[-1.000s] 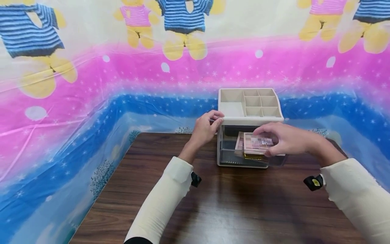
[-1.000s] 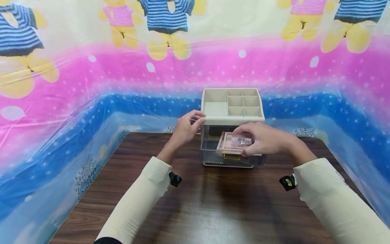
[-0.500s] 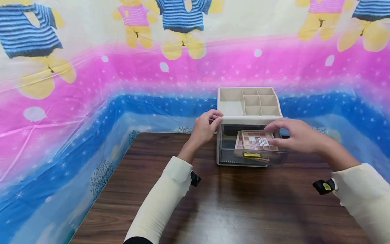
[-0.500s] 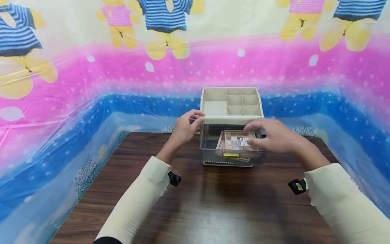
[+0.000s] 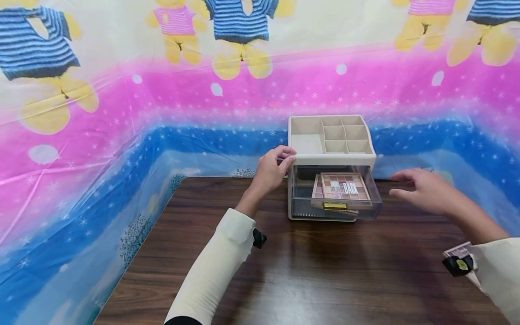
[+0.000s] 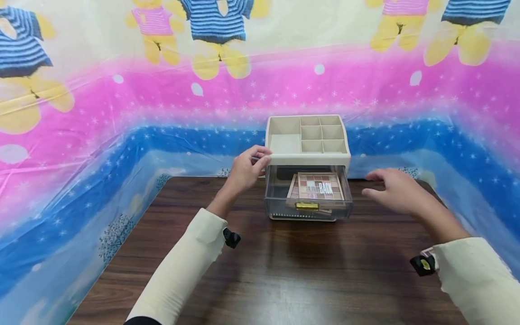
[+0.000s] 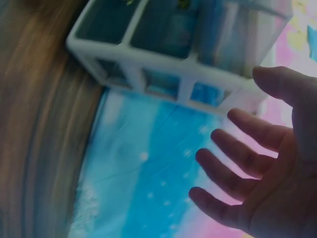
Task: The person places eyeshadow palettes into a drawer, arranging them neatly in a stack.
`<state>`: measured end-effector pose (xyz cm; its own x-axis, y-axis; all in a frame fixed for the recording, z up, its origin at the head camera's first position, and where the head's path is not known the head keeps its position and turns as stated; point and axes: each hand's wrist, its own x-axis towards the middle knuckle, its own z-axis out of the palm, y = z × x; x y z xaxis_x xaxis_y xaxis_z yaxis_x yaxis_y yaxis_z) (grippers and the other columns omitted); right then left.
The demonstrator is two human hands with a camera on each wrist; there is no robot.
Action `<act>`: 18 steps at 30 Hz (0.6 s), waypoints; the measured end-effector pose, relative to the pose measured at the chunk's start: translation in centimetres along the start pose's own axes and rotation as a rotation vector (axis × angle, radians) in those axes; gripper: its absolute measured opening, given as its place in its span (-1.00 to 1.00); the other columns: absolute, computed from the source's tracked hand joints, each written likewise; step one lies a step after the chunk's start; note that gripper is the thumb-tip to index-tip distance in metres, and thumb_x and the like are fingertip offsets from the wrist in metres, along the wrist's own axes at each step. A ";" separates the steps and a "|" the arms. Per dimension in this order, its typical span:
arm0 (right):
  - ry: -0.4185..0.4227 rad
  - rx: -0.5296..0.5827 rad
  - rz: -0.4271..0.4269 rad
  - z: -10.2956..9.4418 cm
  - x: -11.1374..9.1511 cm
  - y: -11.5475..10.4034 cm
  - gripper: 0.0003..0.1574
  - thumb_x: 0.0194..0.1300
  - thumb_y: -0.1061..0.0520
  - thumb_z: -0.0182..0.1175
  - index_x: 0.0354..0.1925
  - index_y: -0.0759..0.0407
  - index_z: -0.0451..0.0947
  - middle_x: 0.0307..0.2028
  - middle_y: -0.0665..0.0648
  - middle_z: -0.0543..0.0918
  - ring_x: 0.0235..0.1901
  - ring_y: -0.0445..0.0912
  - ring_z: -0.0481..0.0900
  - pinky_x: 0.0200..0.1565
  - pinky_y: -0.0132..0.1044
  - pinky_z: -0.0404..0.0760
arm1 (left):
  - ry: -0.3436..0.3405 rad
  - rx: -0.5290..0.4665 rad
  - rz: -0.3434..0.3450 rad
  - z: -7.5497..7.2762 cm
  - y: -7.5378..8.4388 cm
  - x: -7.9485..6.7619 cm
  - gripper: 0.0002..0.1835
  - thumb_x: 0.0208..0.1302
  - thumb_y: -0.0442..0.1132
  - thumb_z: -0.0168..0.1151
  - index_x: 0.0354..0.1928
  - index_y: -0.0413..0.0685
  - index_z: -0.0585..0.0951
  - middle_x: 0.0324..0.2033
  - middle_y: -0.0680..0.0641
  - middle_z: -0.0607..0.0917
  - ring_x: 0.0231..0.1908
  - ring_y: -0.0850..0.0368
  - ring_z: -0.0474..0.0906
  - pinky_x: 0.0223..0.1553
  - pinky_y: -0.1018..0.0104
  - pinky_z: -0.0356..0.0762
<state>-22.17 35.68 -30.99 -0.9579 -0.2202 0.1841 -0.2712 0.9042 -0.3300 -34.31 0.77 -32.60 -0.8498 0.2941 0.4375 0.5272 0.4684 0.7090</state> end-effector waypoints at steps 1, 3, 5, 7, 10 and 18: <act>-0.002 -0.010 0.000 0.1 -0.2 0.6 -0.35 0.29 -0.07 0.22 0.14 0.37 0.44 0.07 0.47 0.55 0.00 0.34 0.55 0.00 0.25 0.50 | 0.001 0.000 0.001 0.0 0.0 0.0 -0.81 0.39 -0.08 0.10 -0.05 0.12 0.59 -0.18 0.00 0.64 -0.24 0.17 0.62 -0.37 0.42 0.62; -0.014 -0.029 0.014 0.4 -0.7 1.9 -0.31 0.28 -0.07 0.23 0.15 0.42 0.41 0.06 0.52 0.54 0.00 0.38 0.54 0.00 0.27 0.48 | 0.004 0.001 0.003 0.0 0.0 0.1 -0.81 0.39 -0.08 0.11 -0.05 0.12 0.59 -0.18 0.00 0.64 -0.24 0.17 0.62 -0.36 0.42 0.63; -0.038 -0.047 0.047 0.7 -1.2 3.1 -0.25 0.27 -0.10 0.23 0.18 0.44 0.36 0.06 0.56 0.52 -0.01 0.41 0.52 -0.02 0.28 0.48 | 0.007 0.005 0.006 0.0 0.0 0.1 -0.81 0.39 -0.08 0.10 -0.05 0.12 0.59 -0.18 0.01 0.64 -0.22 0.17 0.62 -0.35 0.41 0.63; -0.073 -0.064 0.096 1.1 -1.7 4.3 -0.16 0.27 -0.16 0.21 0.21 0.46 0.30 0.07 0.60 0.48 0.00 0.46 0.50 -0.04 0.31 0.47 | 0.009 0.009 0.005 0.0 0.0 0.1 -0.81 0.39 -0.08 0.10 -0.05 0.13 0.59 -0.17 0.01 0.64 -0.20 0.17 0.62 -0.33 0.40 0.63; -0.115 -0.082 0.156 1.8 -2.6 6.0 -0.06 0.27 -0.23 0.19 0.24 0.50 0.24 0.08 0.64 0.45 -0.01 0.49 0.48 -0.09 0.31 0.47 | 0.009 0.011 0.001 0.0 -0.1 0.0 -0.81 0.40 -0.07 0.10 -0.05 0.14 0.59 -0.17 0.01 0.64 -0.19 0.16 0.61 -0.31 0.39 0.63; -0.127 -0.143 0.218 3.7 -4.9 10.0 0.07 0.20 -0.26 0.24 0.17 0.66 0.21 0.03 0.71 0.42 -0.04 0.55 0.43 -0.12 0.27 0.49 | 0.012 0.011 0.004 -0.1 -0.1 -0.1 -0.83 0.39 -0.08 0.11 -0.06 0.14 0.60 -0.18 0.02 0.64 -0.19 0.17 0.62 -0.31 0.39 0.62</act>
<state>-20.48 44.41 -38.61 -0.9987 -0.0507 0.0023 -0.0500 0.9756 -0.2137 -34.33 0.64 -32.68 -0.8476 0.2863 0.4468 0.5305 0.4760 0.7014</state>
